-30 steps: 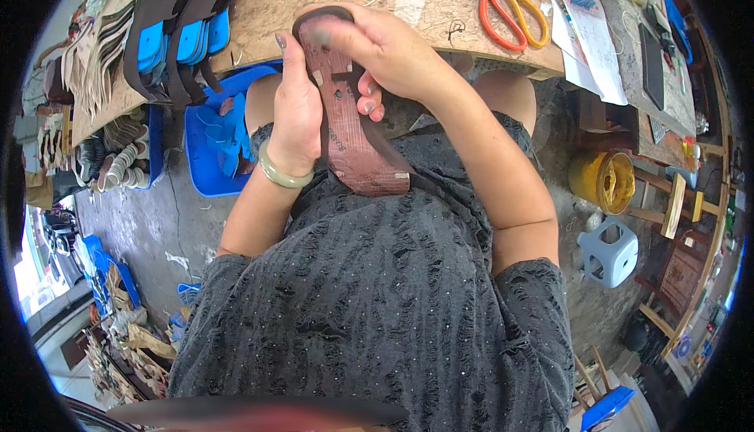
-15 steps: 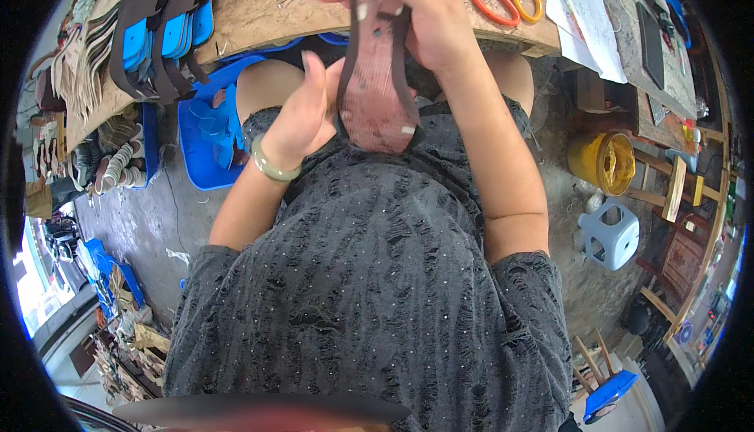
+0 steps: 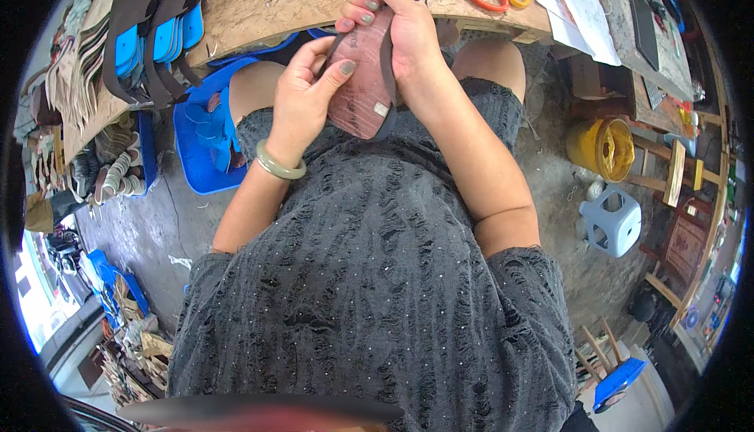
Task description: Trimming excess material from shoe insoles using scissors and checking fit.
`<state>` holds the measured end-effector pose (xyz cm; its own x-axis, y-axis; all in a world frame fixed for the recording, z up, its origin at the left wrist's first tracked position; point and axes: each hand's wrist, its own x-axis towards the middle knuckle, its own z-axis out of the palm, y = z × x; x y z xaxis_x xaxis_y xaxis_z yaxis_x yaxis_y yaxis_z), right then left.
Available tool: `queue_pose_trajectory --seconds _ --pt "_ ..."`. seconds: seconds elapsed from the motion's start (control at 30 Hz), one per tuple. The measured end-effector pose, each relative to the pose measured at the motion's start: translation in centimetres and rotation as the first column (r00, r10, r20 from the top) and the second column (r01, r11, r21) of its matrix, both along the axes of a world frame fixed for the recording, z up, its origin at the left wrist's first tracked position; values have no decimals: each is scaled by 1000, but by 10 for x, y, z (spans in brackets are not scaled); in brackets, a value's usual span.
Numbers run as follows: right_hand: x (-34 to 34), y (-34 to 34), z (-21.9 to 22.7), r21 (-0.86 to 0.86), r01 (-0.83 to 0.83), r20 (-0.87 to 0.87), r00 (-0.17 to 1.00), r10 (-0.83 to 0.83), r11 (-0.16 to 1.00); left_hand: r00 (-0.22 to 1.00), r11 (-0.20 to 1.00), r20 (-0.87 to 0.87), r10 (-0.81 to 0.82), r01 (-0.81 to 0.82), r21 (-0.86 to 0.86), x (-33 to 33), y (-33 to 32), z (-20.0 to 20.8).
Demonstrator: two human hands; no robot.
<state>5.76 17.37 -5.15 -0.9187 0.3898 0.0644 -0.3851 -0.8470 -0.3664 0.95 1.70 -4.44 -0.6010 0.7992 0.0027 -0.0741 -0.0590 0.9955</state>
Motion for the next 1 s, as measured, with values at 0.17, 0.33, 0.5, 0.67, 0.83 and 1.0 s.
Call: queue_pose_trajectory --seconds 0.17,0.33,0.5,0.67,0.83,1.0 --pt "-7 1 34 53 76 146 986 -83 996 943 982 274 -187 182 44 -18 -16 6" --pt "5 -20 24 482 -80 308 948 -83 873 965 997 261 39 -54 50 -26 -7 2" --pt "13 -30 24 587 -59 329 929 -171 807 977 989 -169 129 -139 -47 -28 -12 2" --pt "34 26 65 468 -109 85 993 78 877 815 995 -579 33 -83 -60 -50 -34 36" --pt "72 65 81 771 -92 226 965 -136 630 722 997 -690 -50 -10 -82 -65 -39 75" --pt "68 94 107 775 -234 206 972 115 588 907 987 -390 -160 148 -60 -91 -38 93"
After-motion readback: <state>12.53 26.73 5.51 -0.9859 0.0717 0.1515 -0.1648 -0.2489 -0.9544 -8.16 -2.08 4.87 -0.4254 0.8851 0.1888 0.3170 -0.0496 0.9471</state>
